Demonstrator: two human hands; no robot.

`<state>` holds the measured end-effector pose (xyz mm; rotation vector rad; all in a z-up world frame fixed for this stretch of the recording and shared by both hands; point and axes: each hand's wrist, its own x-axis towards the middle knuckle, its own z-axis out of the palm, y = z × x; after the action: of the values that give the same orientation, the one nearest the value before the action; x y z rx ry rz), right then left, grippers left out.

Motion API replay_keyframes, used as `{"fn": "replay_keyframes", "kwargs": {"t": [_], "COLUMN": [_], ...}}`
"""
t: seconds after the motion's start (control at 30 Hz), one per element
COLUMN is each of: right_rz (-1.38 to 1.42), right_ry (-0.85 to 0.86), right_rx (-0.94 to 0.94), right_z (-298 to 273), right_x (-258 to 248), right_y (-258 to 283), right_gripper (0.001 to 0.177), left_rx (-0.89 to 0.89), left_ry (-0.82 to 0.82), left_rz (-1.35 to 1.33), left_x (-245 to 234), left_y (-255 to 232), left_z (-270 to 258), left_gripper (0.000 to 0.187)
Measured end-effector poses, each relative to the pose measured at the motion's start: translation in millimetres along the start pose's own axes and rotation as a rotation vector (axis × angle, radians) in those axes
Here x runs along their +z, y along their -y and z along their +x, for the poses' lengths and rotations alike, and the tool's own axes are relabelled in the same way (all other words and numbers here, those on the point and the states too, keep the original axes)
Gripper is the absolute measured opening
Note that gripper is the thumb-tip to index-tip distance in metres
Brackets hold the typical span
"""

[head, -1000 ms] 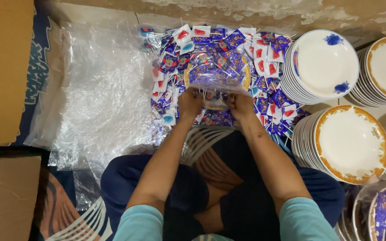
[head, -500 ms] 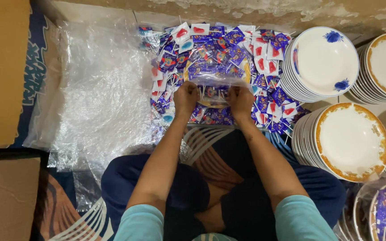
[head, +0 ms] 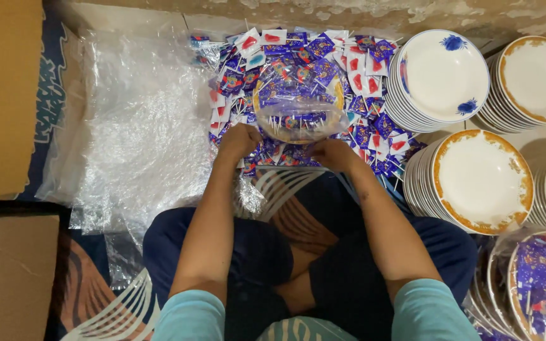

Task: Packaging ceramic plates into plastic bags and stacking them for storage.

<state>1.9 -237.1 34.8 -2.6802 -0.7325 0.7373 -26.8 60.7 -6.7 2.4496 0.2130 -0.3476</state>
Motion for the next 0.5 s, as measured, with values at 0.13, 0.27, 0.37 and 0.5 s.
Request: {"fn": "replay_keyframes", "kwargs": {"t": [0.13, 0.27, 0.37, 0.5], "right_rz": [-0.100, -0.190, -0.181, -0.218], "right_ry": [-0.021, -0.084, -0.090, -0.165], "right_rx": [0.103, 0.160, 0.157, 0.087], "right_z": [-11.4, 2.9, -1.9, -20.3], "right_x": [15.2, 41.0, 30.7, 18.5], "right_y": [19.2, 1.3, 4.0, 13.7], "right_gripper": [0.056, 0.048, 0.046, 0.045], "left_rx": [-0.100, -0.215, -0.245, -0.289], "left_ry": [0.037, 0.025, 0.034, 0.096], "left_rz": [0.133, 0.053, 0.018, -0.012], "left_x": [27.1, 17.2, 9.3, -13.6], "left_y": [-3.7, -34.5, -56.1, -70.9], "left_z": [-0.9, -22.6, -35.2, -48.1], "left_gripper": [0.014, 0.045, 0.056, 0.052]}}
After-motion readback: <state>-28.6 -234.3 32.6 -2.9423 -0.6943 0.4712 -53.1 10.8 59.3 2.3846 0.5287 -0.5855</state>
